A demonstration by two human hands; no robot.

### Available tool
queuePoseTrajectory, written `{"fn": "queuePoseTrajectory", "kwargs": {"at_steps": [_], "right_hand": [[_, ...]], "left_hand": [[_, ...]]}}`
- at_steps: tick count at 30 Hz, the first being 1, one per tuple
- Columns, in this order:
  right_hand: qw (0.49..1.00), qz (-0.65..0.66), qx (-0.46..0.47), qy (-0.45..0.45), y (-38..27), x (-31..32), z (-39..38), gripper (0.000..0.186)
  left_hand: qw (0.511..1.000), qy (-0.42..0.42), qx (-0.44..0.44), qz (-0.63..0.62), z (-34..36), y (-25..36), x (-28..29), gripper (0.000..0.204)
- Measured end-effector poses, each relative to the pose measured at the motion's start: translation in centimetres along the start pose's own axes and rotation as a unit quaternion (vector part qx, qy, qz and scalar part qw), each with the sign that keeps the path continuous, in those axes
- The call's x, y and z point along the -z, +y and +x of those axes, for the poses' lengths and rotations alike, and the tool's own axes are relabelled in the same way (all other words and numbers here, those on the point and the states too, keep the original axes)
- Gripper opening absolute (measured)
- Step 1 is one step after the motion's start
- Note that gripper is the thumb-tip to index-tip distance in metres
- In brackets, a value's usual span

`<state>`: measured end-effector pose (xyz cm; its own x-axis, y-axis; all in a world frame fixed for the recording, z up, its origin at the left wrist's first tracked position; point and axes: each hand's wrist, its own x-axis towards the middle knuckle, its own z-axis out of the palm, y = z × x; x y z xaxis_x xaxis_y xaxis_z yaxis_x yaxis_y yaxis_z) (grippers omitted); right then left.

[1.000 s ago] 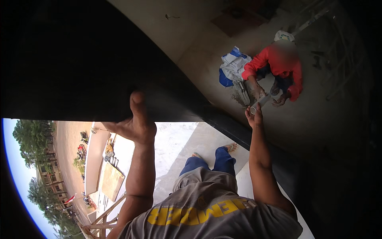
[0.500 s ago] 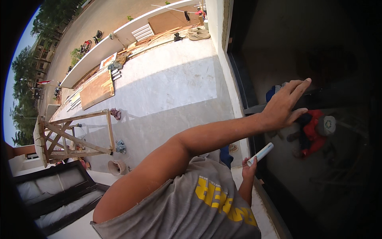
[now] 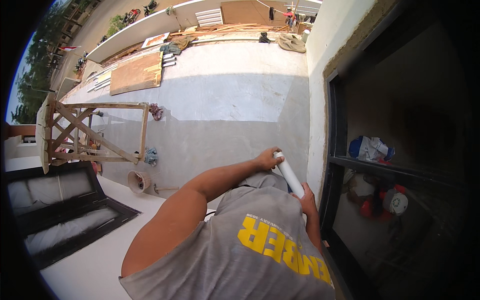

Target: The person walks across a rooftop construction site, picks up a short white PVC pipe, and hands it to a coworker inside a room. The person then walks back outside, picks up a long white PVC pipe, and places it on a pile of other pipes.

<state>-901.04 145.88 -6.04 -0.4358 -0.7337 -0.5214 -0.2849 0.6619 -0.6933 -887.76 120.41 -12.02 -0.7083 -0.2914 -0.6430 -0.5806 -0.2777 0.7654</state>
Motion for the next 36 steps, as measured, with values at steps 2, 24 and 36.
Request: {"fn": "queuePoseTrajectory", "kwargs": {"at_steps": [2, 24, 36], "right_hand": [[0.998, -0.019, 0.056, -0.018, -1.9, 0.4, 2.8, 0.051], [0.942, -0.01, 0.273, -0.194, -29.3, -7.6, 35.2, 0.039], [0.761, -0.171, 0.349, -0.52, -50.2, -15.1, 54.5, 0.047]], "left_hand": [[0.999, 0.039, -0.009, -0.006, -1.4, -0.2, 3.1, 0.06], [0.857, 0.463, 0.144, -0.172, -3.7, -5.4, 22.4, 0.065], [0.698, 0.709, 0.099, -0.026, -3.5, -0.3, 37.7, 0.052]]}}
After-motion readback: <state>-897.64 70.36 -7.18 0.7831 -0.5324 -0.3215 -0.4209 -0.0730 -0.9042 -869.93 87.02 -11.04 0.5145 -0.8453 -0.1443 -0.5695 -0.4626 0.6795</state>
